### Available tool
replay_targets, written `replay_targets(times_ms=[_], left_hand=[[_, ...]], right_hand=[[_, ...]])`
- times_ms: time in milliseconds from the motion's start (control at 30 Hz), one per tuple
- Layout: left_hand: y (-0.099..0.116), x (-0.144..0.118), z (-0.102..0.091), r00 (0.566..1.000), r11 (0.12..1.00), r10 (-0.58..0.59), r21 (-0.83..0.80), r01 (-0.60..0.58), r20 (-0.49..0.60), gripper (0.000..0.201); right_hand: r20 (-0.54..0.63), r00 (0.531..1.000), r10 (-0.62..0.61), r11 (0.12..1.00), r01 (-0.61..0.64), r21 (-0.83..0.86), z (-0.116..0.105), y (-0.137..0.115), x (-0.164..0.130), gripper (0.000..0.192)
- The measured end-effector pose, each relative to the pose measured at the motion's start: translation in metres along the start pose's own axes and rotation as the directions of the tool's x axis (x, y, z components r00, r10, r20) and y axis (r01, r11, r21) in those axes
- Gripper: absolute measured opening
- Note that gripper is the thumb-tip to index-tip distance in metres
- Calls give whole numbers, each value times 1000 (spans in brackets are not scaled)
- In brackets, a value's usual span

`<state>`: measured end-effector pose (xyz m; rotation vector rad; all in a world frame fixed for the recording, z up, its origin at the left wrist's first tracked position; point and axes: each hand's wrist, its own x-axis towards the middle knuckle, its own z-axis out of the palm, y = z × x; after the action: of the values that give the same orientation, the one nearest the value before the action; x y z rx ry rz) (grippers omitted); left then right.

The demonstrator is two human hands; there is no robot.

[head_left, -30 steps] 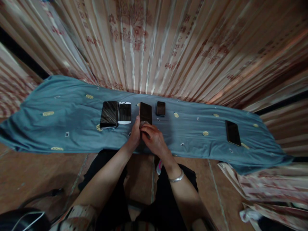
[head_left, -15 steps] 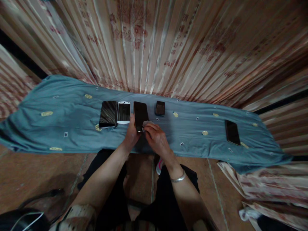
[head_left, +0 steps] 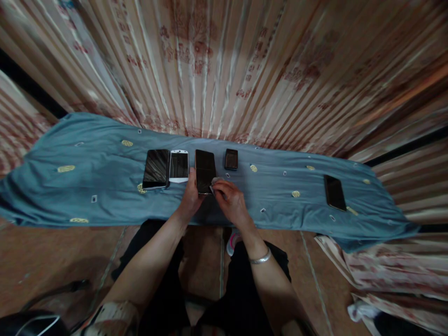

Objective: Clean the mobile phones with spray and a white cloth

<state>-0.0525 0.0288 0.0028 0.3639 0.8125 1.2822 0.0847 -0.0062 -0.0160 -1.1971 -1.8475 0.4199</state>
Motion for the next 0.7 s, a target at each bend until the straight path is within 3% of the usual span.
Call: replay_targets(times_ms=[233,500,700], left_hand=[[2,-2,0,999,999,34,5,-34,-14,42],[-2,-1,-1,996,997,80,9,-80,-29,36],[-8,4,-4,995,995,100,27,-101,23,39]], right_hand=[[-108,990,90,994,-96,-53,6,-6,-2,25],[-78,990,118,989,-124,-85,7,-1,-2,25],[-66,978,197,972,-203,-122,8,1,0,26]])
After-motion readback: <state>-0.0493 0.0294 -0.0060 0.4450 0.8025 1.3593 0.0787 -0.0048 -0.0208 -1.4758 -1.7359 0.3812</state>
